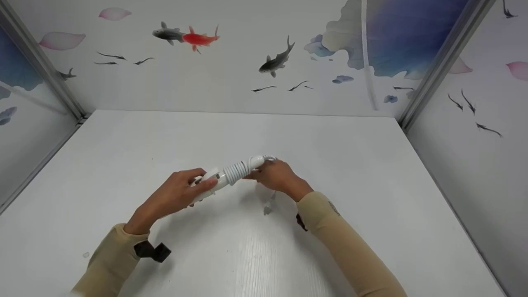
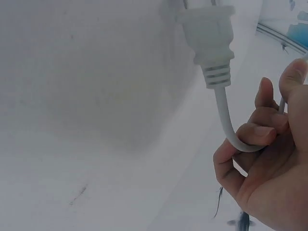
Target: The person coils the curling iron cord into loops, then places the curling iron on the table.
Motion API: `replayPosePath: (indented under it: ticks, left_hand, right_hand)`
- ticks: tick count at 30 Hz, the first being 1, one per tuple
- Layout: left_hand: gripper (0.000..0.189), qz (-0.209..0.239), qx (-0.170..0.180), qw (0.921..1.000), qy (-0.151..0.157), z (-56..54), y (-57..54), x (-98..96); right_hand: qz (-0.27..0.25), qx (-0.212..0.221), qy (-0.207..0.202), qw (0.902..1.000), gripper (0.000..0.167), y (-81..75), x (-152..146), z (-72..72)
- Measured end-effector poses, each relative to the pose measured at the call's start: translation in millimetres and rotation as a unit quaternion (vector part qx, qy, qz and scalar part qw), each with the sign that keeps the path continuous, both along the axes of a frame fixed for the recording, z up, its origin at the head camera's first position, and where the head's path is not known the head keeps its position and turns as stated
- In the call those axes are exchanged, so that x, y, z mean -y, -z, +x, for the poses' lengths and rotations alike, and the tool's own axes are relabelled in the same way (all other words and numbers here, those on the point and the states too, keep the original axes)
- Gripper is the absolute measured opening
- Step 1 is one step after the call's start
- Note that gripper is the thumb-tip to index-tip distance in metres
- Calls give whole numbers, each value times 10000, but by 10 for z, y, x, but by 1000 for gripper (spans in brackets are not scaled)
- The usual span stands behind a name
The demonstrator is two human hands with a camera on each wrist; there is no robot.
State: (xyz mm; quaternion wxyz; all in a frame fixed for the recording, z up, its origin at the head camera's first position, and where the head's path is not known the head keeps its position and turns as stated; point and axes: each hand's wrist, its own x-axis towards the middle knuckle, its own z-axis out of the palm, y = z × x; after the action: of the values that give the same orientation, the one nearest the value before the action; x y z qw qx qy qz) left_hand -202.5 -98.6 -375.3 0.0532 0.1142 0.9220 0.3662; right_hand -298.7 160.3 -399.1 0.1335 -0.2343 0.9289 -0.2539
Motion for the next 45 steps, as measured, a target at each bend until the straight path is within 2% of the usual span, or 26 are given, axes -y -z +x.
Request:
replayPosePath:
  ticks: [3, 5, 7, 9, 13, 16, 21, 26, 33, 35, 40, 45]
  left_hand:
    - [43, 110, 149, 9993, 320, -5, -9, 30]
    - [39, 161, 248, 9977, 611, -4, -11, 44]
    - [36, 175, 344, 9953, 889, 0, -9, 48]
    - [35, 83, 370, 9931, 1111, 3, -2, 41]
    - [37, -233, 276, 9897, 1387, 13, 14, 7]
    - [38, -448, 145, 9866, 1565, 21, 35, -22]
    - [38, -575, 113, 9829, 1748, 32, 78, -56]
    - [39, -552, 218, 9828, 1750, 25, 118, -54]
    - [41, -382, 648, 9872, 1404, 17, 118, -31]
    - [42, -427, 641, 9881, 1329, 15, 113, -24]
    - [43, -542, 589, 9903, 1135, 6, 111, -2]
    - [45, -546, 590, 9928, 892, 2, 124, 13]
  right_hand:
    - [-273, -36, -430, 9987, 8, -16, -64, -94]
    - [-385, 89, -597, 9974, 6, -55, -112, -144]
    - [-320, 227, -739, 9965, 10, -109, -162, -181]
    - [-154, 430, -704, 9965, 15, -187, -188, -191]
    - [181, 546, -836, 9948, 24, -316, -172, -175]
    - [266, 433, -910, 9946, 24, -377, -108, -141]
    - [287, -195, -980, 9946, 24, -434, 38, -60]
    - [264, -775, -889, 9927, 23, -538, 173, 57]
    - [-79, -1642, -941, 9819, 17, -660, 212, 251]
    - [-180, -1849, -961, 9779, 15, -680, 226, 329]
    - [-393, -2213, -1087, 9683, 10, -679, 295, 518]
    - [-439, -2501, -1089, 9611, 11, -615, 327, 665]
